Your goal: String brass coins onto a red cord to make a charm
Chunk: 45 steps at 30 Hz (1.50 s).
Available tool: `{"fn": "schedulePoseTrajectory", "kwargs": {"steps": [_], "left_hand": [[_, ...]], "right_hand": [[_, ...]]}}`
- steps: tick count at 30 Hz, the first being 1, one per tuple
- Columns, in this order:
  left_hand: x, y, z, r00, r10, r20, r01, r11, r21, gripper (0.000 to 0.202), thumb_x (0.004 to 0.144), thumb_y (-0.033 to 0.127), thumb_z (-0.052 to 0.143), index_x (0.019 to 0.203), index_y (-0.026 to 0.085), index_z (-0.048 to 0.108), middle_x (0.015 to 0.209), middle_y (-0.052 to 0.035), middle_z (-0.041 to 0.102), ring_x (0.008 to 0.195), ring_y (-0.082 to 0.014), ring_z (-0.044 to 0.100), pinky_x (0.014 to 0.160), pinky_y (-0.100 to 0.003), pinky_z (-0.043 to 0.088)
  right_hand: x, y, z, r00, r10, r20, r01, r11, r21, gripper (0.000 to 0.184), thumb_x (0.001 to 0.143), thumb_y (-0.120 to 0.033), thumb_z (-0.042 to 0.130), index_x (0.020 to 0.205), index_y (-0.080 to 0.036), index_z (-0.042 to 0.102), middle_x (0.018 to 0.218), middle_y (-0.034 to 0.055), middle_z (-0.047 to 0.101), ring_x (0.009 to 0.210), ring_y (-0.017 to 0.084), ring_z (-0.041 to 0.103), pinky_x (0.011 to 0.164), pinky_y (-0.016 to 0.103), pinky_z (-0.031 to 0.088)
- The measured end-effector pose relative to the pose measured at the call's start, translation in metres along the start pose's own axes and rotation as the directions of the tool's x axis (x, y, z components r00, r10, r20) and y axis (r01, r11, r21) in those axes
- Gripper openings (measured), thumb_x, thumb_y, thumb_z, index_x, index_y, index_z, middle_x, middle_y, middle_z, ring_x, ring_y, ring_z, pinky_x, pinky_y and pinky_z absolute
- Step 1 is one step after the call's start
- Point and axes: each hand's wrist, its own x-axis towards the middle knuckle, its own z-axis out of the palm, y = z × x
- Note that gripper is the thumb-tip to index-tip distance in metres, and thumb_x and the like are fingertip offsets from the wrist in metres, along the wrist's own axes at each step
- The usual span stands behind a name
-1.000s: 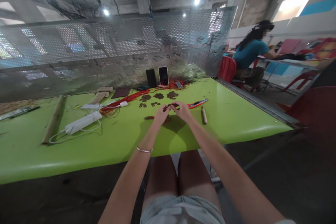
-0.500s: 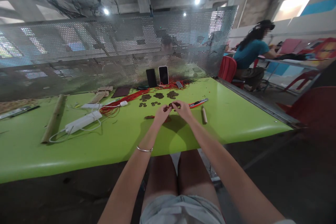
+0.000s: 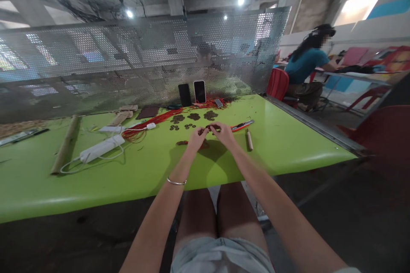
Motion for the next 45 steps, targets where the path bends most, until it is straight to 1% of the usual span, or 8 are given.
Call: {"fn": "schedulePoseTrajectory", "kwargs": {"steps": [7, 14, 27, 34, 39, 45], "left_hand": [[0.0007, -0.0011, -0.0003, 1.0, -0.014, -0.014, 0.013, 0.998, -0.054, 0.025, 0.09, 0.034, 0.052, 0.098, 0.012, 0.059, 0.091, -0.0042, 0.061, 0.076, -0.0124, 0.059, 0.067, -0.029, 0.052], [0.0033, -0.0038, 0.0003, 0.999, -0.017, -0.031, 0.014, 0.996, -0.084, 0.024, 0.089, 0.033, 0.052, 0.1, 0.012, 0.058, 0.093, -0.0048, 0.061, 0.078, -0.0129, 0.06, 0.068, -0.03, 0.052], [0.0049, -0.0054, 0.0019, 0.999, 0.027, -0.017, -0.029, 0.996, -0.09, 0.025, 0.089, 0.033, 0.053, 0.101, 0.012, 0.058, 0.098, -0.0058, 0.061, 0.084, -0.0148, 0.06, 0.073, -0.033, 0.052], [0.0041, -0.0023, 0.0025, 0.997, 0.078, -0.003, -0.078, 0.992, -0.1, 0.023, 0.089, 0.033, 0.053, 0.098, 0.012, 0.059, 0.094, -0.0049, 0.062, 0.081, -0.0141, 0.06, 0.073, -0.033, 0.052], [0.0051, -0.0048, 0.0027, 0.995, 0.1, 0.022, -0.096, 0.988, -0.123, 0.022, 0.089, 0.033, 0.053, 0.095, 0.012, 0.059, 0.091, -0.0042, 0.062, 0.079, -0.0134, 0.06, 0.072, -0.032, 0.052], [0.0053, -0.0069, 0.0041, 0.995, 0.088, 0.046, -0.079, 0.983, -0.166, 0.022, 0.089, 0.032, 0.054, 0.094, 0.012, 0.059, 0.089, -0.0037, 0.062, 0.077, -0.0129, 0.06, 0.07, -0.031, 0.052]], "right_hand": [[-0.001, -0.0002, 0.001, 1.0, -0.017, 0.016, 0.017, 0.999, 0.031, 0.022, 0.09, -0.031, 0.055, 0.101, -0.014, 0.061, 0.095, 0.0051, 0.065, 0.081, 0.014, 0.063, 0.072, 0.032, 0.055], [-0.0005, 0.0013, 0.0023, 0.999, -0.026, 0.024, 0.025, 0.999, 0.038, 0.021, 0.089, -0.031, 0.056, 0.098, -0.013, 0.062, 0.094, 0.0046, 0.065, 0.083, 0.014, 0.063, 0.074, 0.033, 0.054], [-0.0004, -0.0008, 0.0, 0.998, 0.043, 0.043, -0.047, 0.994, 0.094, 0.019, 0.088, -0.029, 0.057, 0.098, -0.013, 0.062, 0.094, 0.0045, 0.064, 0.083, 0.015, 0.063, 0.073, 0.033, 0.054], [0.0007, 0.0028, 0.0009, 0.996, 0.052, 0.074, -0.063, 0.988, 0.143, 0.019, 0.088, -0.029, 0.057, 0.098, -0.013, 0.062, 0.092, 0.0041, 0.065, 0.079, 0.013, 0.063, 0.073, 0.033, 0.054], [0.0023, 0.003, -0.0001, 0.994, 0.063, 0.085, -0.076, 0.983, 0.168, 0.019, 0.088, -0.028, 0.057, 0.099, -0.012, 0.061, 0.091, 0.0037, 0.064, 0.077, 0.013, 0.063, 0.072, 0.032, 0.054], [0.0019, 0.0011, -0.0016, 0.995, 0.066, 0.075, -0.077, 0.984, 0.162, 0.019, 0.088, -0.029, 0.057, 0.097, -0.013, 0.061, 0.092, 0.0041, 0.064, 0.081, 0.014, 0.062, 0.074, 0.033, 0.054]]}}
